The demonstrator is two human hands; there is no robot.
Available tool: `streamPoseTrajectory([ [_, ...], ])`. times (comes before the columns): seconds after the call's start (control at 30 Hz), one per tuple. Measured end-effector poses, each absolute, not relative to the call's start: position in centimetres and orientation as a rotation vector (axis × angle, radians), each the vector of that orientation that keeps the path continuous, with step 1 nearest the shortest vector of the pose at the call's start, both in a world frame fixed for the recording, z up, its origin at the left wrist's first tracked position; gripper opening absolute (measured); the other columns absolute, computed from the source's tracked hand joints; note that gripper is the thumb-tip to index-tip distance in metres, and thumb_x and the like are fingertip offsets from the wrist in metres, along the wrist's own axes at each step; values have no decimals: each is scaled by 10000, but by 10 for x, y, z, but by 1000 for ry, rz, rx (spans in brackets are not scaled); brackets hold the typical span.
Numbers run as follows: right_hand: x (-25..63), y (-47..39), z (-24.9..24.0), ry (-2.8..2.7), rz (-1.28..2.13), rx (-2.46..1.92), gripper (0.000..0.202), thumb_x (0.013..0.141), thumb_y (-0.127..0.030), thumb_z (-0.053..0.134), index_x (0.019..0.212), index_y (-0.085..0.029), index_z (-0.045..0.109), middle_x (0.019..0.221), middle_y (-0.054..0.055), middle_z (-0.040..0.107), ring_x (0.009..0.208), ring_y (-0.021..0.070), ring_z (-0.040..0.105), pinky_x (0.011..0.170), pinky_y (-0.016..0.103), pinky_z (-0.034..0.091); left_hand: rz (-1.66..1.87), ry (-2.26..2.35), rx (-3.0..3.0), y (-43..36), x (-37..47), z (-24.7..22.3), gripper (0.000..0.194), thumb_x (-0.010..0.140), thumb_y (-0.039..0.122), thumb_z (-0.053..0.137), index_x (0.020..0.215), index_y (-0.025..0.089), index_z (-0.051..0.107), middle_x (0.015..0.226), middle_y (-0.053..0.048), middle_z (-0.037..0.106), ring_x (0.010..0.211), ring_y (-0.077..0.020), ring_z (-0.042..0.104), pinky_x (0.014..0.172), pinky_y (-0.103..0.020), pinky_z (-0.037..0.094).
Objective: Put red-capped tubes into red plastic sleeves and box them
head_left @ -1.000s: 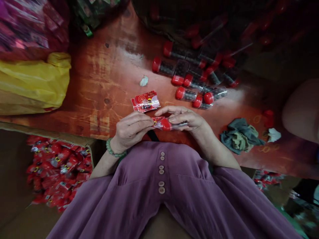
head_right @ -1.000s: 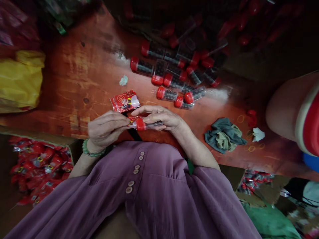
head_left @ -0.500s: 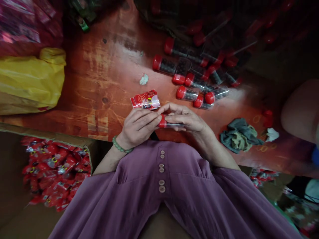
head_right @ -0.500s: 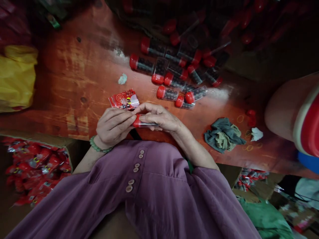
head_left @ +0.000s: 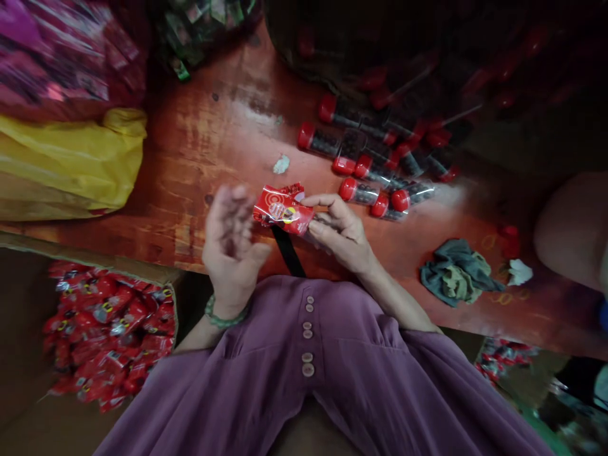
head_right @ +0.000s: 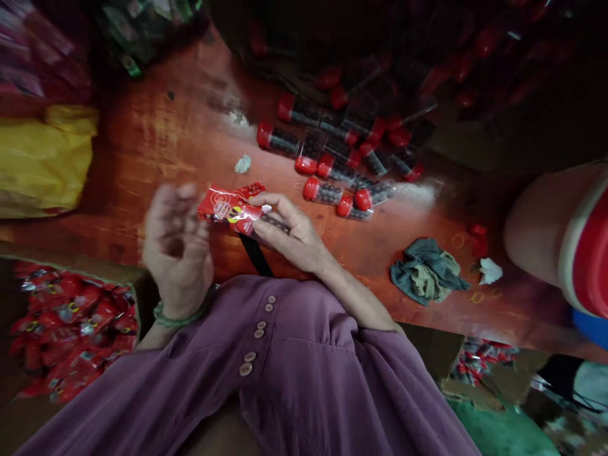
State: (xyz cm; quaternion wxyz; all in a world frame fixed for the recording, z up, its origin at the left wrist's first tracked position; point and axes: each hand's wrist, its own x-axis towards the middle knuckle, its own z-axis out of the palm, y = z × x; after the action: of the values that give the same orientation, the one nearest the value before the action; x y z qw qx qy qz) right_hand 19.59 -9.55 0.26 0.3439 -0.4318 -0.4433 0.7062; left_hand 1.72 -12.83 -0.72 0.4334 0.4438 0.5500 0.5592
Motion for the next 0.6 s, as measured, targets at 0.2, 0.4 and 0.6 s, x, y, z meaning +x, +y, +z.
streamPoseTrajectory([
  [0.2, 180, -100, -6, -1585, 1509, -1161, 365, 955, -395, 602, 1272, -246, 503, 1028, 21, 653, 794, 131, 613, 786, 297, 526, 1172, 1056, 317, -124, 40, -1, 357, 770, 527, 795, 913, 209, 718, 962, -27, 767, 895, -151, 716, 894, -301, 582],
  [0.4, 186, -101, -11, -1453, 1725, -1090, 436, 934, -390, 637, 1322, -255, 493, 1131, 50, 657, 914, 149, 648, 809, 307, 566, 1240, 1050, 206, -111, 39, -4, 295, 734, 429, 846, 890, 196, 757, 923, -35, 785, 945, -182, 732, 942, -328, 572],
  [0.6, 194, -110, -18, -1392, 1559, -1201, 273, 933, -383, 633, 1171, -249, 635, 1053, 45, 705, 864, 156, 666, 813, 338, 581, 1236, 1083, 304, -110, 41, -7, 300, 722, 454, 841, 852, 192, 774, 864, -41, 788, 873, -198, 741, 882, -355, 601],
])
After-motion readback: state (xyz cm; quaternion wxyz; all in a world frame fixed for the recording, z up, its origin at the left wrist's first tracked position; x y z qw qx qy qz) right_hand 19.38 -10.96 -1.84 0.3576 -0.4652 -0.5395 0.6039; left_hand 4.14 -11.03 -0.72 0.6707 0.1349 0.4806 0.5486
